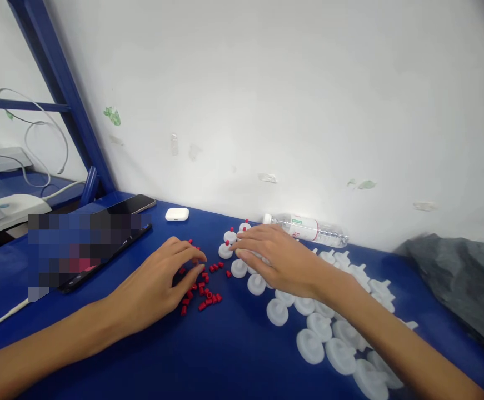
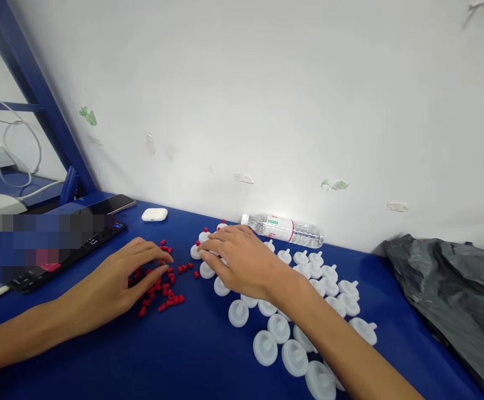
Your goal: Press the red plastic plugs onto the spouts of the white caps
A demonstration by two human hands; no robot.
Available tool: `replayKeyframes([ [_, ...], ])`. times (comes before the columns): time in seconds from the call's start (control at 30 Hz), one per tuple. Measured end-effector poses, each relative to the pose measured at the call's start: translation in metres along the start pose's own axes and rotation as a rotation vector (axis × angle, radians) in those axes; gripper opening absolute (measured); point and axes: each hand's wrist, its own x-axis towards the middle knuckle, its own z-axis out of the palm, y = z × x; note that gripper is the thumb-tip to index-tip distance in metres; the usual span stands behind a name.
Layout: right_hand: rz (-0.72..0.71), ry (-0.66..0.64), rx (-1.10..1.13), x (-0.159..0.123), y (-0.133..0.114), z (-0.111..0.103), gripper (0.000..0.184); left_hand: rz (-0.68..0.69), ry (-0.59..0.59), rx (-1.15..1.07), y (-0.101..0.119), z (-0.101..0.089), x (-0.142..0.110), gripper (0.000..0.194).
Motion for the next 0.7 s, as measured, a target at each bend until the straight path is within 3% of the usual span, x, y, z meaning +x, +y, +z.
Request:
replayKeyframes([
  [0.17, -0.029, -0.089, -0.023, 0.017, -0.008, 0.007, 0.041, 0.006, 0.027, -0.019, 0.004, -0.006, -0.001, 0.026],
  [0.37, -0.099, 0.008, -0.008, 0.023, -0.024, -0.001, 0.015, 0.011, 0.155, -0.065, 0.003, -0.007, -0.002, 0.024],
  [0.43, -0.14, -0.023, -0.02, 0.021, -0.036, -0.004, 0.023, 0.03, 0.152, -0.074, 0.003, -0.007, -0.003, 0.024],
  [0.53, -0.181, -0.069, -0.031, 0.017, -0.052, -0.006, 0.031, 0.118, 0.1, -0.068, 0.003, -0.008, -0.004, 0.018],
  [0.7, -0.179, -0.022, 0.082, 0.015, -0.062, -0.006, 0.023, 0.315, 0.076, 0.049, 0.002, -0.008, -0.005, 0.023],
])
